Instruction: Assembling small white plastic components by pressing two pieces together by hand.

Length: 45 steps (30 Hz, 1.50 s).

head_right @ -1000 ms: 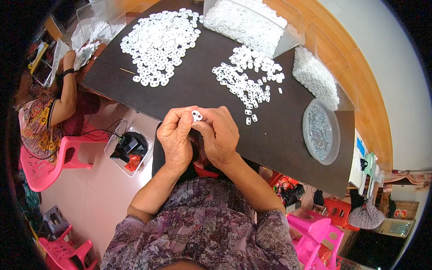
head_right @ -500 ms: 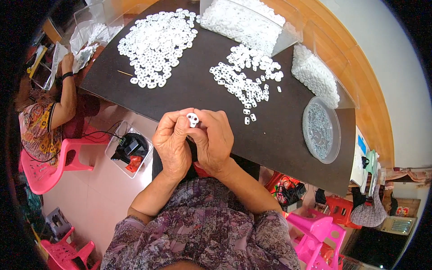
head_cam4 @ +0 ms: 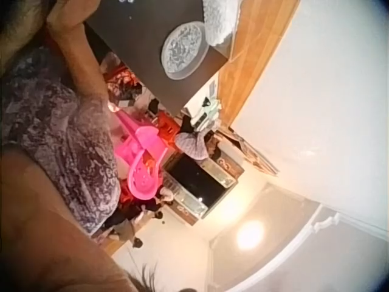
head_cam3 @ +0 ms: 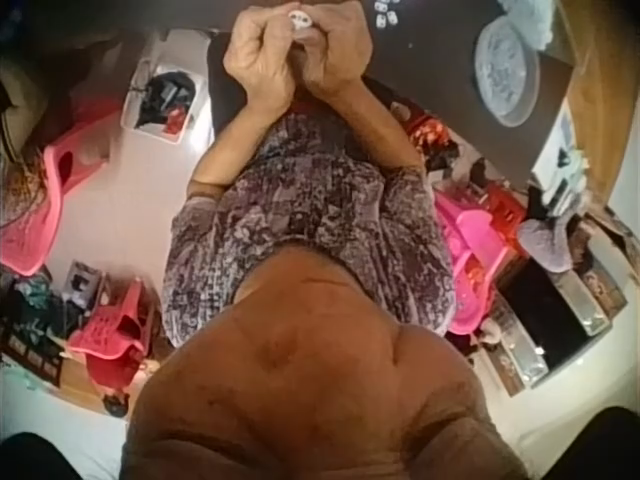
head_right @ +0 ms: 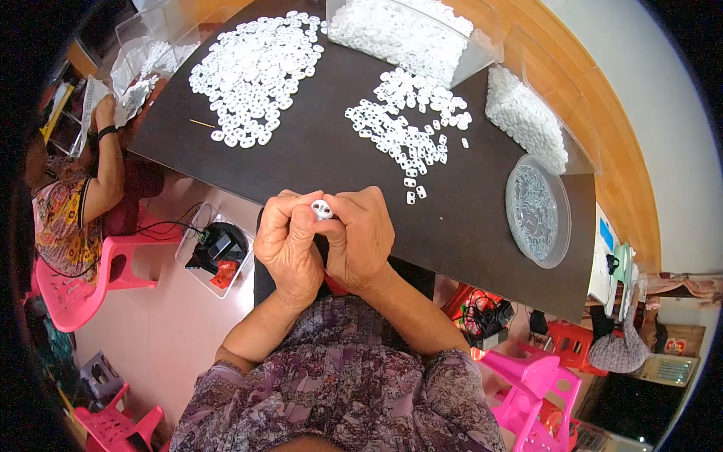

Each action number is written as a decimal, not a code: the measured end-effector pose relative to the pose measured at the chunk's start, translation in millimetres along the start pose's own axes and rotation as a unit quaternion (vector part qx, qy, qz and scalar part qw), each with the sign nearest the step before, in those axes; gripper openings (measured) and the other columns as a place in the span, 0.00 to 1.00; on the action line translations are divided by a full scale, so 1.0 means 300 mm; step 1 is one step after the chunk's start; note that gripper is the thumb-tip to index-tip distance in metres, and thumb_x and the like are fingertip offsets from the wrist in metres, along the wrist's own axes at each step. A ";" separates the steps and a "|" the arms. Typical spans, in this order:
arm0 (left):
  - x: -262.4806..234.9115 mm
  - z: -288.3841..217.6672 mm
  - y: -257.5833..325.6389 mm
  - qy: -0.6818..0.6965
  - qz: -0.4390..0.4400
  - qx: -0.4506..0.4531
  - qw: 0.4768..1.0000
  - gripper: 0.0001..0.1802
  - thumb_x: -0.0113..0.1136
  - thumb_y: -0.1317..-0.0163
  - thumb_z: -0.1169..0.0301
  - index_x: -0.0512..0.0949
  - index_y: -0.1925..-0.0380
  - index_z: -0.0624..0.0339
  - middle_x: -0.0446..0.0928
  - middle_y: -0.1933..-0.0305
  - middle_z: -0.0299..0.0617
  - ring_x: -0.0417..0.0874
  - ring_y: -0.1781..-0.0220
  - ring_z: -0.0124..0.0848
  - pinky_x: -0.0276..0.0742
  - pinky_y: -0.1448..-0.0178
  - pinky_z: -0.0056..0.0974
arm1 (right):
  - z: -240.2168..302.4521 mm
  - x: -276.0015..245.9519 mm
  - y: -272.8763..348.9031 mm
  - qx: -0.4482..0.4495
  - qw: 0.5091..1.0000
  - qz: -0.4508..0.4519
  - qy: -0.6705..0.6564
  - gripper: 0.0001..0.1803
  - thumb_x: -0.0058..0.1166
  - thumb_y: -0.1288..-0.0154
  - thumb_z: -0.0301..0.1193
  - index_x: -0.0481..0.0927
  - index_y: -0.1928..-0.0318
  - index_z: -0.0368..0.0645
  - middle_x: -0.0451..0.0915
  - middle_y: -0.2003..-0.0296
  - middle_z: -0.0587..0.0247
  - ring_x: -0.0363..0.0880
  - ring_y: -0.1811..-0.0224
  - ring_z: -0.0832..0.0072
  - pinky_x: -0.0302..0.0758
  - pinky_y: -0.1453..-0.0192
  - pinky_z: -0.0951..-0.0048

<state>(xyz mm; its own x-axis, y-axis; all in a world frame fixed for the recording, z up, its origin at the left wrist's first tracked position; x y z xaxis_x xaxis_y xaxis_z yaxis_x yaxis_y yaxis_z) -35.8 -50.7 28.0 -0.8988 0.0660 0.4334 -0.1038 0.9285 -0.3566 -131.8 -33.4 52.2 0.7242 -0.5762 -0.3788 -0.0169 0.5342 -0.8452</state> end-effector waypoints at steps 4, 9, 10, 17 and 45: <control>0.007 0.006 0.001 -0.034 -0.014 0.009 0.999 0.10 0.54 0.35 0.70 0.76 0.67 0.68 0.71 0.72 0.36 0.69 0.70 0.22 0.66 0.66 0.26 | -0.011 0.001 0.010 0.018 1.000 0.013 -0.002 0.07 0.49 0.36 0.25 0.72 0.59 0.35 0.75 0.68 0.55 0.69 0.73 0.67 0.67 0.71 0.72; 0.017 0.023 0.008 -0.054 -0.005 -0.001 0.999 0.09 0.53 0.34 0.70 0.75 0.67 0.67 0.69 0.72 0.35 0.67 0.70 0.21 0.64 0.65 0.26 | -0.023 0.007 0.029 0.029 0.999 -0.026 -0.006 0.09 0.55 0.41 0.24 0.73 0.61 0.35 0.73 0.73 0.58 0.69 0.76 0.66 0.64 0.76 0.70; 0.022 0.026 0.010 -0.047 -0.001 -0.011 0.999 0.09 0.52 0.33 0.70 0.75 0.67 0.66 0.68 0.71 0.33 0.65 0.69 0.19 0.63 0.63 0.24 | -0.024 0.006 0.030 0.026 0.999 -0.020 -0.011 0.09 0.55 0.41 0.24 0.73 0.60 0.35 0.73 0.72 0.58 0.69 0.76 0.66 0.64 0.75 0.70; -0.002 -0.029 -0.017 0.023 -0.041 -0.127 0.991 0.09 0.54 0.35 0.70 0.76 0.64 0.67 0.76 0.69 0.35 0.71 0.71 0.17 0.68 0.69 0.23 | -0.005 0.000 -0.038 0.021 0.998 0.055 -0.019 0.12 0.58 0.44 0.26 0.75 0.60 0.35 0.76 0.70 0.56 0.71 0.74 0.64 0.66 0.73 0.69; 0.000 0.011 -0.034 -0.085 -0.009 0.052 0.995 0.12 0.47 0.31 0.71 0.76 0.58 0.68 0.71 0.62 0.35 0.68 0.62 0.21 0.65 0.57 0.25 | -0.034 0.068 -0.015 0.040 0.999 -0.023 -0.006 0.07 0.51 0.36 0.27 0.73 0.63 0.34 0.74 0.70 0.57 0.68 0.75 0.65 0.64 0.74 0.69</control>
<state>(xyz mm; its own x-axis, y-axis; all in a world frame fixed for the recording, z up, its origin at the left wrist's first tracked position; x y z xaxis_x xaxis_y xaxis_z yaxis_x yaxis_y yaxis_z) -36.3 -61.2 29.0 -0.9549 -0.0208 0.2963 -0.1551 0.8857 -0.4376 -124.0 -53.8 44.3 0.7318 -0.5936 -0.3349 0.0708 0.5550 -0.8289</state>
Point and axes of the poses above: each hand's wrist, its own y-axis away from the middle knuckle, its own x-axis out of the palm, z = x × y, the point moved 3 cm from there along -y, towards the middle knuckle
